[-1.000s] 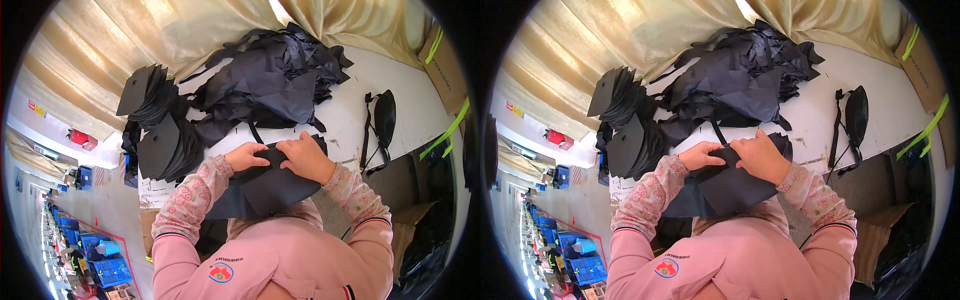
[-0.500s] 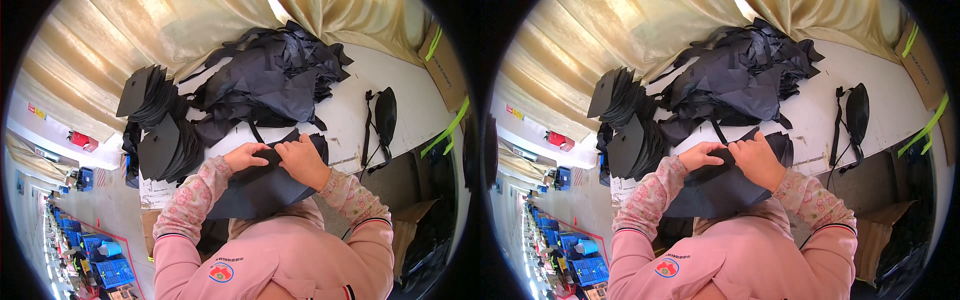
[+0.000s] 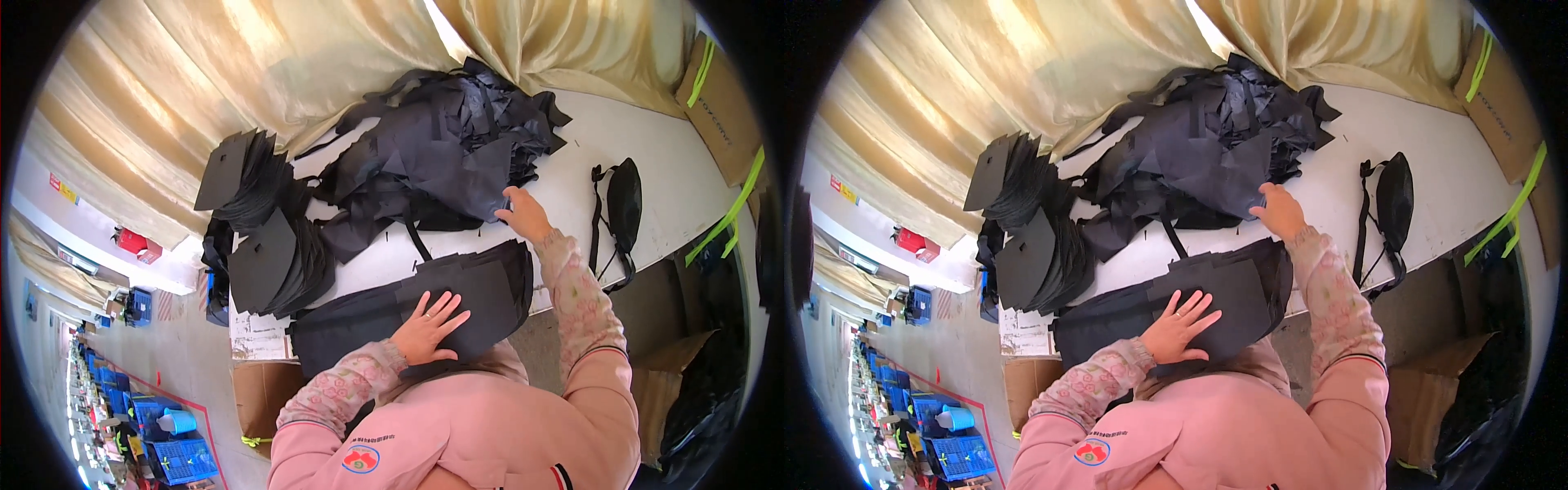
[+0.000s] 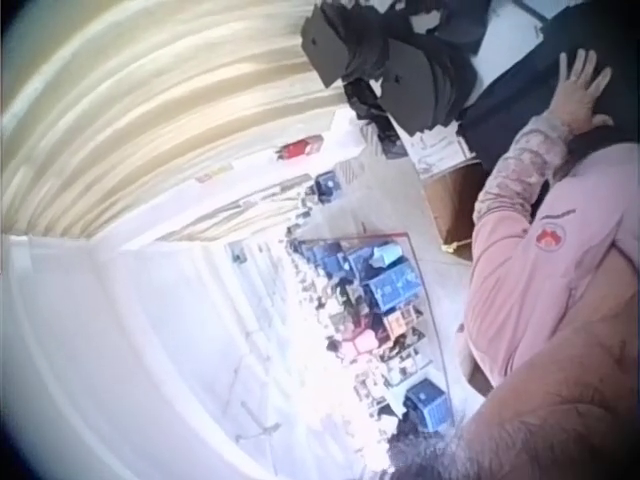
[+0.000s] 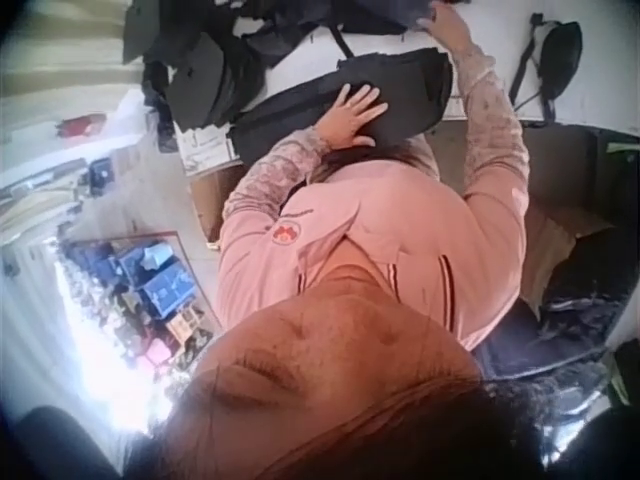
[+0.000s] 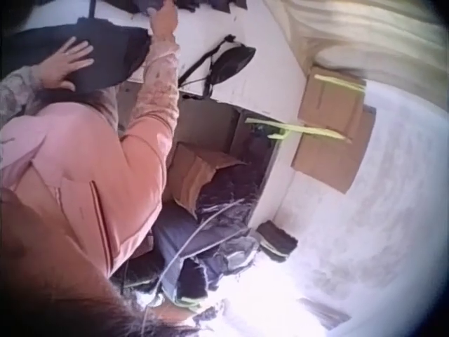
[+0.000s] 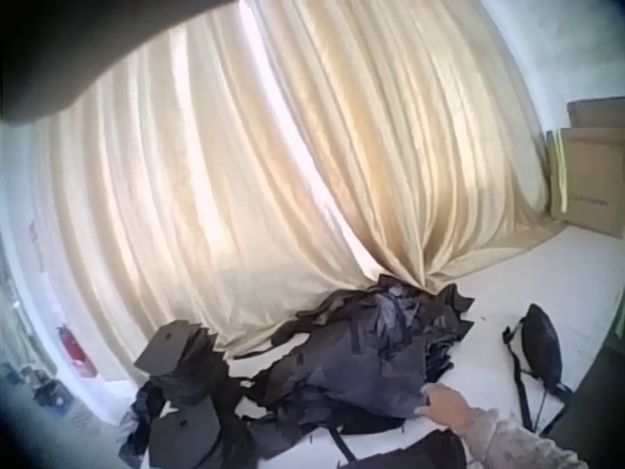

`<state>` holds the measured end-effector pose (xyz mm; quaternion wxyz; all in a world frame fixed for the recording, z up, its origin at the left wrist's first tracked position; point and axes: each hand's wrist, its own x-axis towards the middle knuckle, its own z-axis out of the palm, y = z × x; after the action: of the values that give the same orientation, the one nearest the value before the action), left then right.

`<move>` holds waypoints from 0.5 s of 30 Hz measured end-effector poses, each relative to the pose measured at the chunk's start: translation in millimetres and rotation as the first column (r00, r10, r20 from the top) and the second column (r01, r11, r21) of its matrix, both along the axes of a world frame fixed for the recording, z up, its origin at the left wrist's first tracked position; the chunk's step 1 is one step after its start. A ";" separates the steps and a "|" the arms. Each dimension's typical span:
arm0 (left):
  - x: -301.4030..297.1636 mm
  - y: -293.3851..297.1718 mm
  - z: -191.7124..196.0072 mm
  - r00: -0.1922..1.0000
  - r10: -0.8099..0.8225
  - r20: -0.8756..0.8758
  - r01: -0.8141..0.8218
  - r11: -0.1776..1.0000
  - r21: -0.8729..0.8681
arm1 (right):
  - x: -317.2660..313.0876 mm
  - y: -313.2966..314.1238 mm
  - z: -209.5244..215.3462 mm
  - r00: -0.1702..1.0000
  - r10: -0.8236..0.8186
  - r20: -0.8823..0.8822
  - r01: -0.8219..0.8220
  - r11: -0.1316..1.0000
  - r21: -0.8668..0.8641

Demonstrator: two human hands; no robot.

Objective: Folding and stacking black fabric components with velcro strips on a factory workbench.

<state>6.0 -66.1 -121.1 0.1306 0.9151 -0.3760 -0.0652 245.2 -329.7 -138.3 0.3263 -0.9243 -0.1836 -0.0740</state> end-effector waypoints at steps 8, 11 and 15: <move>3.1 0.9 -1.4 0.999 -0.010 -0.053 0.002 0.991 -0.134 | 52.4 10.1 -36.3 0.969 -0.116 -0.217 0.121 0.993 0.008; 10.7 6.9 19.3 0.991 0.121 -0.052 -0.132 0.906 -0.401 | 32.5 37.3 13.5 0.998 0.054 -0.027 -0.048 0.979 0.197; 43.7 7.7 60.7 0.878 0.471 0.084 -0.282 0.651 -0.705 | -32.5 86.4 134.3 0.832 0.467 -0.299 -0.224 0.777 0.588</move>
<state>49.8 -58.4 -60.5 0.4128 0.8627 -0.1872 0.2243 212.7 -243.3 -4.0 0.6080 -0.7391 -0.2504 0.1463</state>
